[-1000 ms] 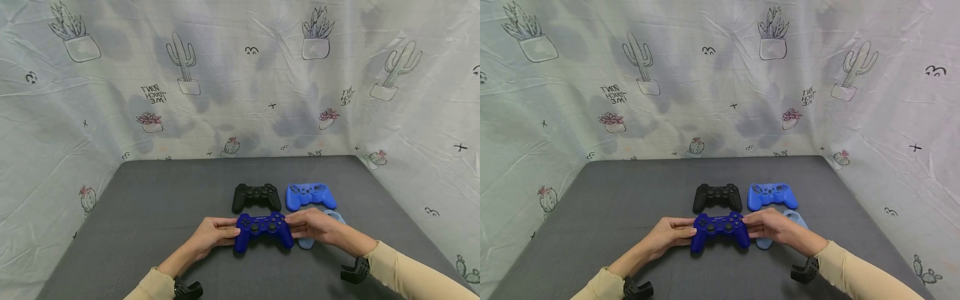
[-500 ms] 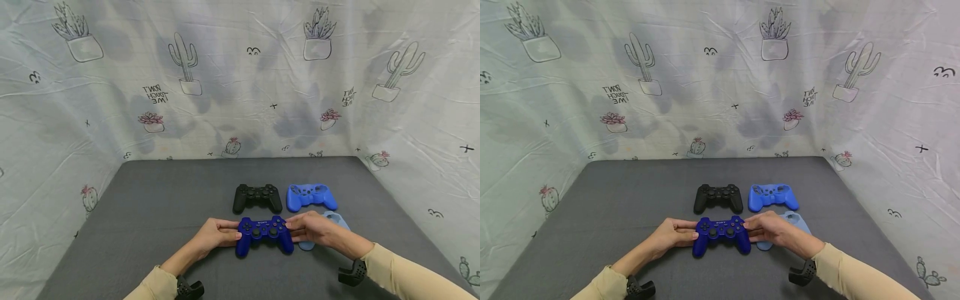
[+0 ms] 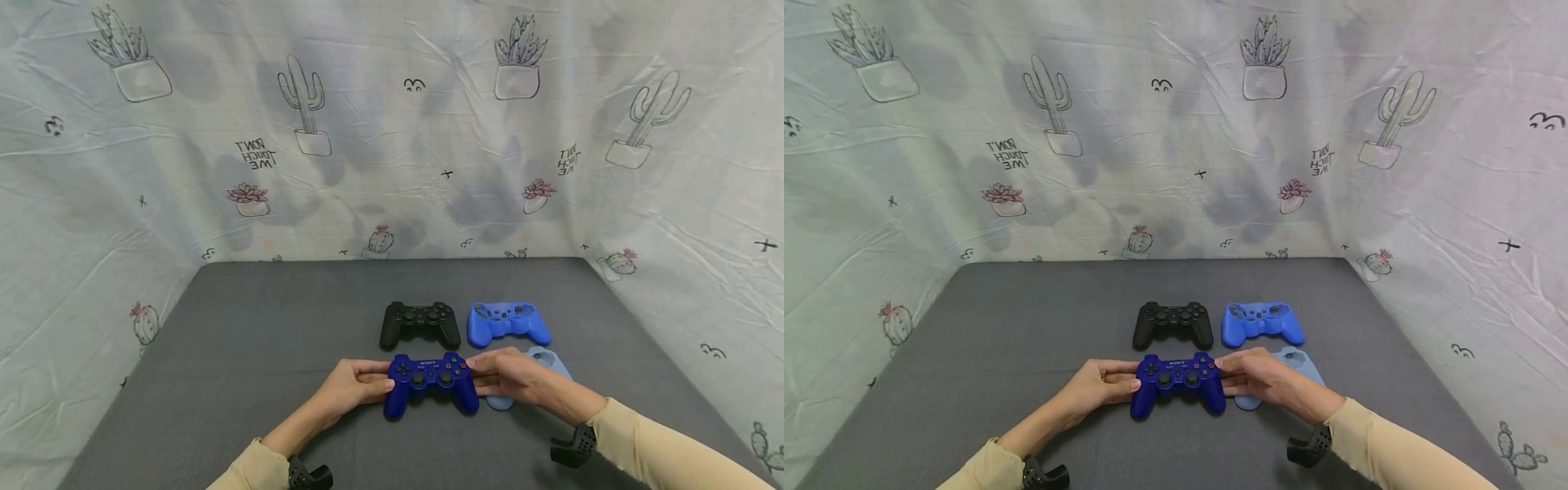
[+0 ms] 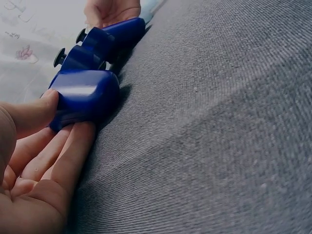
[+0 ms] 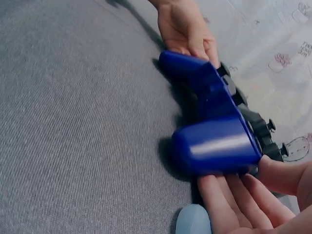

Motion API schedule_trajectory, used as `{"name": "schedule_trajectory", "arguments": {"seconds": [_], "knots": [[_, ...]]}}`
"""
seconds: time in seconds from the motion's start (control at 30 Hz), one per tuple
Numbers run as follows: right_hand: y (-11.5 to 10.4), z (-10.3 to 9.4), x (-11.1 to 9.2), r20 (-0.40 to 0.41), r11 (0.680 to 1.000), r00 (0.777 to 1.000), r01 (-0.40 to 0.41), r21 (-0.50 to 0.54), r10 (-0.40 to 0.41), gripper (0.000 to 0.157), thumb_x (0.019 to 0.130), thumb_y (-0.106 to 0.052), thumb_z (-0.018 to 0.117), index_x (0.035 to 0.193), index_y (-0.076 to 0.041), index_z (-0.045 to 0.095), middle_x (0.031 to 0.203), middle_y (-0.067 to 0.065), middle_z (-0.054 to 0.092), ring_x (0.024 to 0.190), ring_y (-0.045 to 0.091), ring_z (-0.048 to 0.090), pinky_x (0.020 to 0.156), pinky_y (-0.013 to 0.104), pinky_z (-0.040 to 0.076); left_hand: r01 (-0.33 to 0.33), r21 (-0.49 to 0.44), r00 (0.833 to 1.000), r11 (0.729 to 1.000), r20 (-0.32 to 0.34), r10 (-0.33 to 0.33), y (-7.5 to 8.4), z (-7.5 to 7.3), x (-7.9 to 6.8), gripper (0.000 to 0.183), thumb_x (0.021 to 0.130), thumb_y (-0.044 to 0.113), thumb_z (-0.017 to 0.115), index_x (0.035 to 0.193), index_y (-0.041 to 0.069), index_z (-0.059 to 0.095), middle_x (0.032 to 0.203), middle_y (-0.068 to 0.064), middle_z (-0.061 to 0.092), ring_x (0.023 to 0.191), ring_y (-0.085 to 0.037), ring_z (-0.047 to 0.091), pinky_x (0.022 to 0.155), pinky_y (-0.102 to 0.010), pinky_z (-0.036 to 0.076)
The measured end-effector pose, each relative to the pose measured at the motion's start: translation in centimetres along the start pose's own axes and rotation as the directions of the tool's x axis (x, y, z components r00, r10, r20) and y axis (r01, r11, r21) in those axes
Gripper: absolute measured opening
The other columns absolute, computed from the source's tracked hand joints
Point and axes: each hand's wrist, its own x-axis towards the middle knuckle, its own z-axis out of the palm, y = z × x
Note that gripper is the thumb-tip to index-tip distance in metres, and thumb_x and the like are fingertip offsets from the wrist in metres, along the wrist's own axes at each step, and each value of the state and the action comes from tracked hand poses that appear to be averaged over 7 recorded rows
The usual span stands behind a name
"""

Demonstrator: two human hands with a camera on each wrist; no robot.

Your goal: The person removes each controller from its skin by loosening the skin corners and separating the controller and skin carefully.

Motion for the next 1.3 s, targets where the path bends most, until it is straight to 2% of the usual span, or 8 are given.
{"name": "schedule_trajectory", "arguments": {"seconds": [0.4,0.77,1.1,1.3], "knots": [[-0.2,0.5,-0.2,0.021,0.999,1.0,-0.013,0.03,0.012,0.024,0.099,-0.008,0.06,0.116,0.006,0.067,0.108,0.018,0.069,0.099,0.03,0.067,0.087,0.044,0.052,0.02,-0.032,1.0,0.999,-0.003,-0.02,-0.4,-0.6,-0.1,0.048,0.087,0.005,0.076,0.127,-0.013,0.057,0.11,-0.021,0.068,0.099,-0.028,0.068,0.082,-0.039,0.054],[-0.3,0.6,-0.3,0.008,1.0,1.0,-0.007,0.016,0.007,0.022,0.098,-0.008,0.06,0.114,0.005,0.069,0.104,0.017,0.07,0.095,0.028,0.068,0.084,0.042,0.053,0.02,-0.044,1.0,0.999,-0.004,-0.02,-0.5,-0.7,-0.2,0.047,0.087,0.005,0.075,0.127,-0.013,0.057,0.111,-0.021,0.068,0.1,-0.028,0.067,0.083,-0.039,0.054],[-0.4,0.9,-0.8,-0.025,0.999,0.999,0.023,-0.03,-0.024,0.031,0.098,-0.01,0.062,0.124,0.007,0.062,0.105,0.015,0.07,0.093,0.026,0.067,0.083,0.041,0.054,0.002,-0.034,1.0,0.999,-0.022,-0.003,-0.3,-0.1,-0.4,0.046,0.089,0.006,0.074,0.126,-0.015,0.056,0.112,-0.022,0.067,0.098,-0.027,0.068,0.083,-0.04,0.054],[-0.5,1.0,-1.1,-0.012,0.998,0.999,0.04,-0.039,-0.04,0.04,0.098,-0.007,0.061,0.133,0.011,0.053,0.115,0.019,0.067,0.103,0.029,0.065,0.087,0.043,0.052,0.005,-0.001,0.999,1.0,-0.033,-0.005,-0.1,0.0,-0.4,0.046,0.089,0.005,0.074,0.127,-0.014,0.056,0.111,-0.021,0.068,0.098,-0.027,0.068,0.081,-0.039,0.054]]}}
